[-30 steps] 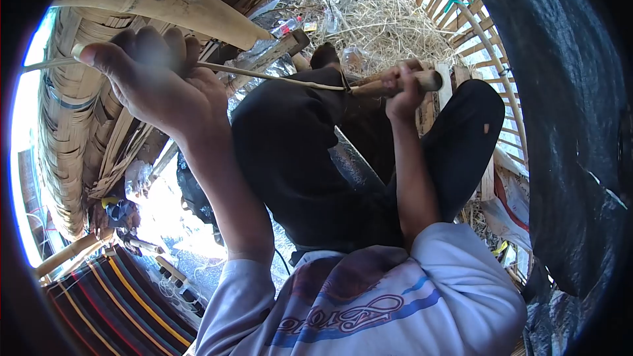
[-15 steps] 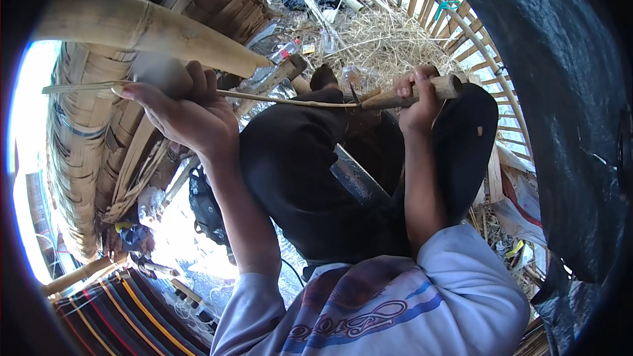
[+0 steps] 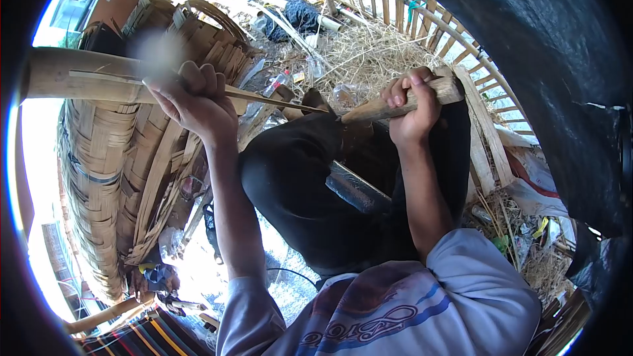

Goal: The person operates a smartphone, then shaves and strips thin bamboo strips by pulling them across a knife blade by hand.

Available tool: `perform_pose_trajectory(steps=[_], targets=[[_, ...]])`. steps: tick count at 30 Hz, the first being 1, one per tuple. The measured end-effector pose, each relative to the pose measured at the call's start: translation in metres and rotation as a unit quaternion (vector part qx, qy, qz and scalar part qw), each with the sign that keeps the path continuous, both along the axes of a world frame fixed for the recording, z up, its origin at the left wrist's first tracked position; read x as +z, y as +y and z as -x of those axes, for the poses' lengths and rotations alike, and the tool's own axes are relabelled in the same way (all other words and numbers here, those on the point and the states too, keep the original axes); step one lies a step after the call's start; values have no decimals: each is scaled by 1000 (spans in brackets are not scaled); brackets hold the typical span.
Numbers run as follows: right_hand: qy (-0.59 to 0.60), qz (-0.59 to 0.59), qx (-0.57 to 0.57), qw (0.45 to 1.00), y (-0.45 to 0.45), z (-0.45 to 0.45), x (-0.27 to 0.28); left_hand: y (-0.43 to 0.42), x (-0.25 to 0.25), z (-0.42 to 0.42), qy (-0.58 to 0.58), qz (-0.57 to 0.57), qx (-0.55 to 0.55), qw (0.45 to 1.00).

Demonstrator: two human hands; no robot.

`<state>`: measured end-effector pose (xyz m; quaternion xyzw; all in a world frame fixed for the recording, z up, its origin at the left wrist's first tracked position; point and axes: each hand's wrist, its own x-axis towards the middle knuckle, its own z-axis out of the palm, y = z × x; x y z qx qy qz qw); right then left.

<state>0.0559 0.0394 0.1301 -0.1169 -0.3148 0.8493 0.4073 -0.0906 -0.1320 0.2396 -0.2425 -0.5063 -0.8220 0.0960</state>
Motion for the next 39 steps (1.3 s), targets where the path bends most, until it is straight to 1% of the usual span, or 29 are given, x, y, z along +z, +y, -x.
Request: perform_pose_trajectory(steps=[1, 3, 6, 7, 8, 9, 12, 13, 14, 15, 16, 17, 18, 19, 20, 21, 22, 23, 24, 26, 28, 30, 32, 33, 34, 36, 37, 38, 39], targets=[[-5, 0, 3, 1000, -2, 2, 3, 2, 0, 0, 3, 1, -5, 1000], [7, -14, 3, 1000, -2, 3, 14, 7, -1, 0, 18, -6, 19, 1000], [8, -32, 12, 999, 5, -1, 37, 5, -4, -1, 43, -11, 9, 999], [22, -23, 24, 999, 5, -1, 45, 9, -1, -6, 31, 6, 54, 998], [35, -13, 37, 999, 4, -1, 48, 11, -1, -6, 28, 8, 50, 998], [35, -38, 42, 998, 4, -1, 46, 10, -2, -4, 28, 5, 55, 998], [24, -59, 49, 997, -6, 7, 27, 12, -3, -2, 28, 6, 66, 997], [36, -27, 44, 998, -4, 9, 27, 13, -2, -2, 33, 13, 102, 994], [23, -11, 40, 999, 0, 9, 29, 14, -1, 0, 40, 16, 140, 989], [19, -26, 44, 999, 2, 8, 32, 15, -1, -1, 40, 16, 140, 989], [14, -37, 45, 998, 3, 6, 39, 15, -1, -2, 39, 14, 116, 992], [46, -54, 44, 997, 5, 5, 46, 17, -2, -3, 37, 11, 92, 995], [74, -69, 47, 994, 4, 3, 54, 17, -2, -5, 32, 16, 94, 995], [127, -44, 47, 990, 2, 4, 64, 19, -1, -6, 32, 15, 103, 994], [126, -40, 49, 990, -3, 6, 60, 20, -1, -6, 36, 12, 109, 993], [95, -91, 71, 989, -9, 9, 52, 20, 0, -6, 35, 15, 107, 993], [65, -144, 92, 983, -14, 12, 43, 21, 0, -6, 23, 15, 133, 991], [5, -132, 77, 988, -22, 18, 28, 22, 1, -7, 11, 12, 158, 987], [40, -106, 83, 990, -15, 20, 17, 22, 1, -7, 12, 7, 156, 988], [10, -67, 38, 997, -8, 18, 32, 17, -1, -4, 28, 6, 136, 990], [119, -77, 54, 988, 0, 6, 50, 16, -2, -2, 30, 12, 145, 989], [142, -94, 57, 984, -8, 0, 62, 13, -5, -2, 32, 20, 159, 987], [92, -140, 80, 983, -22, 12, 32, 15, -3, 0, 40, 14, 172, 984], [38, -116, 74, 990, -31, 21, 1, 18, -2, -1, 43, 9, 169, 985], [-82, -179, 80, 977, -35, 22, -10, 20, -1, -3, 37, 9, 175, 984], [-127, -250, 66, 958, -37, 21, -21, 24, 1, -3, 31, 9, 175, 984], [-127, -252, 67, 957, -32, 22, -16, 23, 0, -2, 36, 9, 172, 984], [-15, -173, 87, 981, -27, 20, -4, 19, -2, -5, 34, 15, 172, 984], [95, -86, 102, 986, -23, 15, 11, 15, -4, -7, 27, 22, 175, 984]])
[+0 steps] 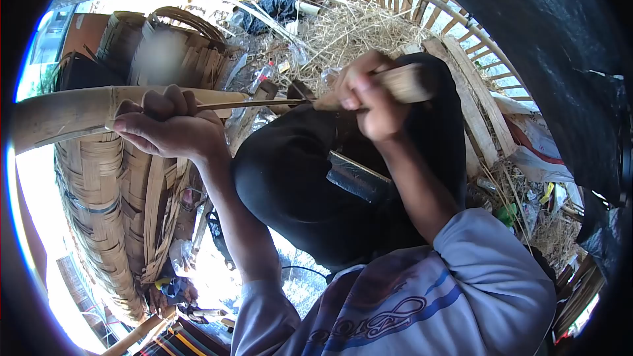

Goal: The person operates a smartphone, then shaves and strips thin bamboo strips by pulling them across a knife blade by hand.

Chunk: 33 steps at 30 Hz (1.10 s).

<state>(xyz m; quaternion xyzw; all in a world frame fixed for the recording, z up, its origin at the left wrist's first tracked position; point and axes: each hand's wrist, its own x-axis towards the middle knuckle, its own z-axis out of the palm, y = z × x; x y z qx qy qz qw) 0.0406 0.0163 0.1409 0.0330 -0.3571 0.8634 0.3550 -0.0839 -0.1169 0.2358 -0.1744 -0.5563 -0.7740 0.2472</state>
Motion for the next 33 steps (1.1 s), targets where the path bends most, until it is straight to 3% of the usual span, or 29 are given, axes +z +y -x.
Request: perform_pose_trajectory(steps=[3, 8, 9, 13, 19, 21, 23, 24, 28, 30, 33], targets=[[62, -34, -11, 997, 18, -5, 32, -2, 0, 6, 1, 2, -9, 1000], [-23, 30, 13, 999, 10, 11, -7, -2, 3, 3, -8, -1, -27, 1000], [-80, -34, -13, 996, 15, 5, -9, -1, 4, 4, -7, -1, -27, 1000], [72, -8, 12, 997, 26, -12, 33, -3, -1, 4, 3, 8, -3, 1000], [-143, -116, -31, 982, 0, 5, -18, 5, 6, -3, -20, -13, -2, 1000], [-109, -107, -15, 988, 4, 5, -12, 4, 4, -3, 0, 5, -1, 1000], [45, -12, 15, 999, 15, -6, 22, 0, 2, 0, -8, -3, -3, 1000], [58, -19, 17, 998, 20, -12, 33, 0, 2, 2, -10, -16, -9, 1000], [-30, -36, -25, 999, 4, -1, -16, 2, 4, 2, -2, -15, 0, 1000], [-53, -2, -22, 998, 17, 4, -22, -1, 4, 1, -14, 0, 54, 998], [-71, 8, -1, 997, 22, 0, 2, -3, 5, -1, -14, -2, 24, 1000]])
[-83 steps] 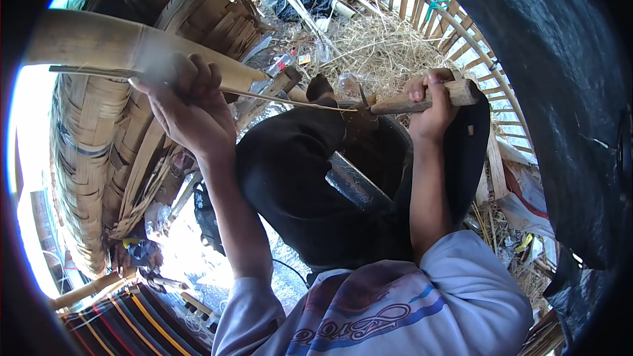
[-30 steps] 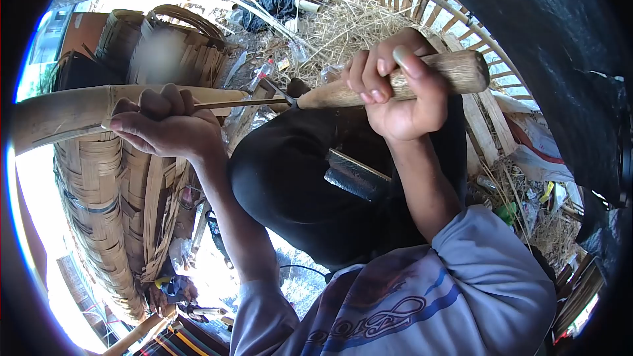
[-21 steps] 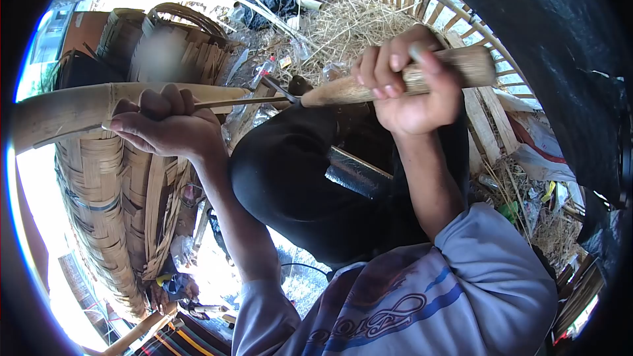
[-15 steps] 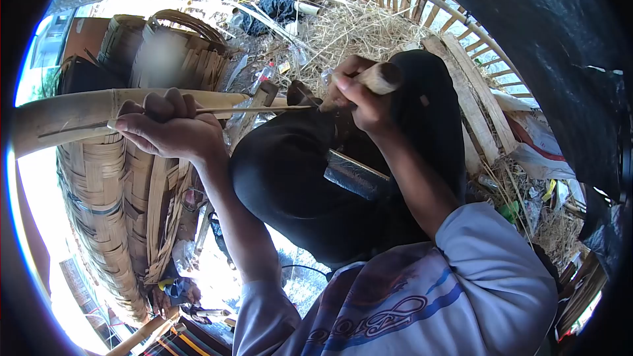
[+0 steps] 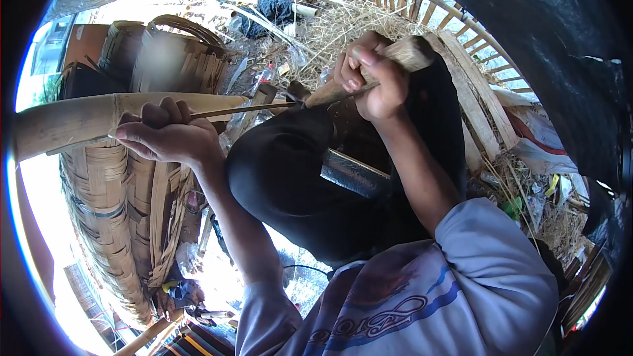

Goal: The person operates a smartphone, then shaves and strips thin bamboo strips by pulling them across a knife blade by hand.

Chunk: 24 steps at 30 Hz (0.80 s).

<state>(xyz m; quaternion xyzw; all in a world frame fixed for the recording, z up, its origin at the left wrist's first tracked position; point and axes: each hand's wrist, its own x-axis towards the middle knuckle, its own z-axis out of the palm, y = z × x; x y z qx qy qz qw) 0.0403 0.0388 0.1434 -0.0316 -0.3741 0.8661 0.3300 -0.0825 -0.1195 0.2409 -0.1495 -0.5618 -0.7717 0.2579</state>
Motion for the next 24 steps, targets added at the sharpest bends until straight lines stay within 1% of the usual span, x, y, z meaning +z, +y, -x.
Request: perform_pose_trajectory(steps=[2, 3, 4, 6, 7, 8, 10, 11, 12, 14, 15, 16, 18, 20, 21, 22, 24], targets=[[111, 26, 4, 994, 2, -4, 9, 3, -1, -2, -3, -5, 14, 1000], [106, 57, 4, 993, -2, -3, 6, 1, -2, -4, -5, -11, 28, 1000], [104, 61, 5, 993, -10, -3, -4, -3, -2, -5, -6, -7, 29, 1000], [-14, -42, -9, 999, -15, 3, -29, -3, -1, 0, 1, 1, 8, 1000], [-31, -50, -7, 998, -13, 2, -26, -1, 0, -1, -8, 7, 23, 1000], [-28, -51, -9, 998, -11, 4, -23, 0, 1, 0, -5, 6, 21, 1000], [26, -1, -13, 1000, -7, 4, -13, -1, -2, -1, 0, 7, 21, 1000], [64, 9, 2, 998, -3, -2, 3, -1, -3, 0, -3, 9, 22, 1000], [79, 10, -16, 997, -4, -2, 8, -1, -5, 1, 4, 2, 15, 1000], [78, -2, 7, 997, -11, 2, -13, -3, -5, -1, 9, -2, 7, 1000], [-6, -35, 12, 999, -17, 4, -29, -1, -3, -1, 3, 0, 9, 1000], [-75, -53, 15, 996, -20, 10, -61, 2, -1, -1, -3, 1, 9, 1000], [-73, -117, -27, 990, -21, 13, -59, 6, 0, -1, -5, -2, 10, 1000], [-25, -38, -8, 999, -14, 8, -36, 1, -2, -1, -2, -1, 14, 1000], [85, 41, 28, 995, -9, 10, -35, -1, -3, -1, -8, 4, 18, 1000], [51, -1, 10, 999, -4, 1, -6, -1, -2, -1, -4, 2, 4, 1000], [94, 2, 27, 995, -5, 0, -14, 0, -3, -2, 1, -3, -11, 1000]])
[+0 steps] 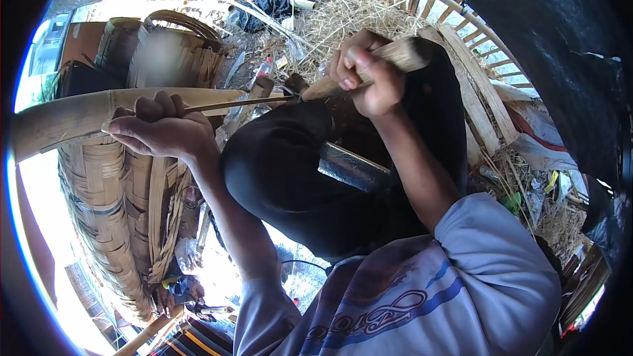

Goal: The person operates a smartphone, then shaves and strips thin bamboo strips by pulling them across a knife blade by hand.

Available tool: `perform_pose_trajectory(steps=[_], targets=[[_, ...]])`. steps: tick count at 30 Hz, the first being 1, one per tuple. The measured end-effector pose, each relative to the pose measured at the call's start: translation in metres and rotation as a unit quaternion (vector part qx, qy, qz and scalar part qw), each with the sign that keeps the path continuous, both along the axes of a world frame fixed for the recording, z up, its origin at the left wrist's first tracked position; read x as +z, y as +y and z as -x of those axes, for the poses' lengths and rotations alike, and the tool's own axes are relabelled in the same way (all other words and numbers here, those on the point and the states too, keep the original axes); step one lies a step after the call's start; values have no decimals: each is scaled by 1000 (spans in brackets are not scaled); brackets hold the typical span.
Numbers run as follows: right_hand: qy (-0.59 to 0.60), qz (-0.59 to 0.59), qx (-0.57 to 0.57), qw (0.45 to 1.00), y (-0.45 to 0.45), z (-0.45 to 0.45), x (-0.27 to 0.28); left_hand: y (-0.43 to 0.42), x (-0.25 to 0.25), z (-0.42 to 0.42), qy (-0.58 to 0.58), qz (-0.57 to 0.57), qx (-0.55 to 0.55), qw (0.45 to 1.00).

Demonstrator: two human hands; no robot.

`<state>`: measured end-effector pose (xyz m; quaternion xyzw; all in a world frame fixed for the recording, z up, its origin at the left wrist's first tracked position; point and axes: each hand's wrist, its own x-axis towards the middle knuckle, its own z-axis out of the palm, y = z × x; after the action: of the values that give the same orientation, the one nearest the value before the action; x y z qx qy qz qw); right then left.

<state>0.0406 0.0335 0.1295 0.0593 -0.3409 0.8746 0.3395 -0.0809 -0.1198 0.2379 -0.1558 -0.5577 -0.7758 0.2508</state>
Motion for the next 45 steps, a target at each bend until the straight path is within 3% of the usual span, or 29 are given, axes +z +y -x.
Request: perform_pose_trajectory(steps=[2, 3, 6, 9, 10, 14, 16, 17, 20, 22, 26, 28, 30, 32, 33, 34, 38, 40, 42, 43, 45], targets=[[-158, -92, -33, 983, -13, 7, -38, 2, 3, 0, -13, 2, 16, 1000], [-162, -81, -17, 983, -17, 15, -61, 3, 4, 0, -10, -1, 13, 1000], [-157, -57, -34, 985, -10, 22, -40, -1, 4, 0, -22, -2, 23, 999], [8, 50, 12, 999, -4, 11, -12, -3, -1, 2, -12, -13, 8, 1000], [3, 50, 15, 999, -6, 9, -18, -2, -1, 2, -10, -10, 21, 1000], [-188, -147, -105, 965, -26, 21, -79, 0, 3, -3, -14, 4, 32, 999], [-221, -190, -79, 953, -22, 20, -78, 2, 5, -4, -15, 4, 27, 1000], [-221, -190, -78, 953, -19, 19, -68, 0, 3, -5, -21, 7, 29, 999], [-74, 24, -6, 997, -4, 11, -43, 0, 2, -4, -13, 0, 8, 1000], [-48, 20, -9, 999, -4, 13, -47, -2, 0, -3, -15, 3, 11, 1000], [-126, -36, -25, 991, -3, 23, -55, 0, 4, -3, -24, 14, 27, 999], [-93, -62, -8, 994, 3, 19, -40, 0, 4, -1, -15, 12, 30, 999], [-11, -12, 24, 1000, 7, 11, -18, -3, -1, -4, -21, 14, 40, 999], [-66, -46, -6, 997, -3, 13, -37, 1, 1, -4, -18, 2, 47, 999], [-172, -130, -1, 977, -5, 13, -49, 1, 2, -5, -16, -3, 46, 999], [-149, -174, -54, 972, -12, 22, -75, 0, 2, -5, -19, 10, 44, 999], [-157, -86, 12, 984, 0, 22, -49, -2, 3, -6, -21, 15, 57, 998], [-54, -34, 33, 997, 7, 18, -40, -3, 2, -5, -23, 19, 55, 998], [-89, -64, 20, 994, 3, 13, -43, -5, 1, -5, -22, 22, 56, 998], [-165, -107, 9, 981, -4, 16, -58, -5, 1, -6, -32, 28, 43, 998], [-149, -40, 0, 988, -5, 27, -76, -1, 5, -4, -30, 27, 26, 999]])
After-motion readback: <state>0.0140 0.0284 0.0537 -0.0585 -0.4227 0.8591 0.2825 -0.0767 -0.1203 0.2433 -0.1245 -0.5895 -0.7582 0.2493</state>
